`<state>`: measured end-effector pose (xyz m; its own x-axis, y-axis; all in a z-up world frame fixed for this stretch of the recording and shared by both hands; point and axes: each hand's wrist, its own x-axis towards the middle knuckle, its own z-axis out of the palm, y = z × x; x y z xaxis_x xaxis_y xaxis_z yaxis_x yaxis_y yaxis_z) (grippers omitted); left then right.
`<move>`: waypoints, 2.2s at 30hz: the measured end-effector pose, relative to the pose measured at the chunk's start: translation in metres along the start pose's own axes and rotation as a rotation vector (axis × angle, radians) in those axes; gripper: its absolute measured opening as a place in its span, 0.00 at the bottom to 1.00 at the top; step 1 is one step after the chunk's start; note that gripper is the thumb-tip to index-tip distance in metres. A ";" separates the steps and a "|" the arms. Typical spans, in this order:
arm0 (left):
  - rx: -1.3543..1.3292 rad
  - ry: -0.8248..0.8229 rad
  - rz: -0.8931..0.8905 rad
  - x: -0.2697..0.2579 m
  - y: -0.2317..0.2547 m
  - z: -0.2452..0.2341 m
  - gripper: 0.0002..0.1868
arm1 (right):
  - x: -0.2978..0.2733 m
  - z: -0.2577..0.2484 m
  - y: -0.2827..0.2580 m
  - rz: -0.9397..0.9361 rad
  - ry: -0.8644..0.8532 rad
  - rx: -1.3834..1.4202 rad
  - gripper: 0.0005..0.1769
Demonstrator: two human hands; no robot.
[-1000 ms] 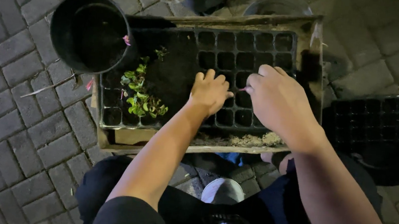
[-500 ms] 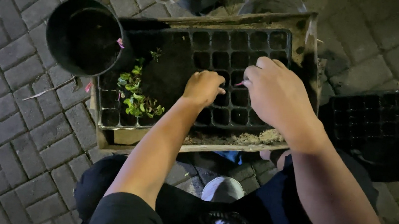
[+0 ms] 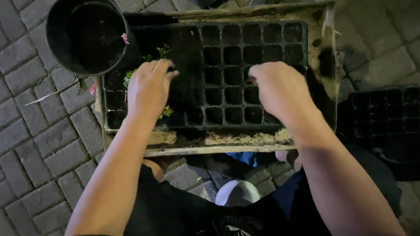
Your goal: Transplanting small green seedlings into a black plastic seed tray.
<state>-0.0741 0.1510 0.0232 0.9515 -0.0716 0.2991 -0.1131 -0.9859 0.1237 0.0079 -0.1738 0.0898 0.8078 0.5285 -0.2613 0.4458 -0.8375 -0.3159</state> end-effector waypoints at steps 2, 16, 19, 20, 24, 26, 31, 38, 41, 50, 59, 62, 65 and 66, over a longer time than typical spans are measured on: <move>0.050 -0.130 -0.025 -0.009 0.008 -0.011 0.11 | 0.002 0.019 -0.006 -0.002 -0.033 0.026 0.10; -0.065 0.003 -0.048 -0.008 0.027 -0.017 0.17 | 0.023 0.113 -0.012 -0.363 0.107 -0.331 0.07; -0.016 -0.008 -0.047 -0.006 0.032 -0.009 0.20 | 0.025 0.122 -0.016 -0.251 0.211 -0.421 0.06; -0.026 -0.097 -0.073 -0.006 0.034 -0.011 0.15 | 0.024 0.129 -0.017 -0.243 0.175 -0.385 0.04; -0.019 -0.317 -0.087 -0.003 0.034 -0.008 0.11 | 0.033 0.127 -0.015 -0.242 0.077 -0.372 0.05; -0.040 -0.400 -0.092 0.000 0.039 -0.009 0.11 | 0.039 0.141 0.001 -0.228 0.006 -0.340 0.05; -0.019 -0.399 0.117 -0.004 0.071 0.025 0.09 | 0.024 0.072 -0.021 -0.038 -0.102 -0.206 0.11; 0.065 -0.029 0.317 0.012 0.080 0.099 0.04 | -0.005 -0.014 -0.033 -0.174 0.136 -0.098 0.12; 0.041 -0.254 0.280 0.017 0.079 0.097 0.06 | -0.013 -0.031 -0.035 -0.183 0.081 -0.093 0.13; -0.119 -0.406 0.273 0.019 0.061 0.090 0.03 | -0.011 -0.034 -0.017 -0.200 0.076 -0.099 0.11; -0.026 -0.348 0.092 0.012 0.007 0.043 0.14 | -0.016 -0.043 -0.007 -0.021 0.050 -0.029 0.12; 0.010 -0.535 -0.037 0.014 0.022 -0.010 0.19 | -0.011 -0.039 -0.010 0.019 0.046 0.028 0.14; 0.067 -0.699 -0.104 0.014 0.046 -0.046 0.27 | -0.007 -0.036 -0.005 0.033 0.062 0.070 0.14; 0.068 -0.718 -0.101 0.014 0.053 -0.056 0.30 | -0.006 -0.035 -0.003 0.023 0.071 0.081 0.14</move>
<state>-0.0833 0.1061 0.0868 0.9121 -0.0387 -0.4082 -0.0193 -0.9985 0.0516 0.0147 -0.1791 0.1240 0.8437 0.4960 -0.2051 0.3967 -0.8336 -0.3843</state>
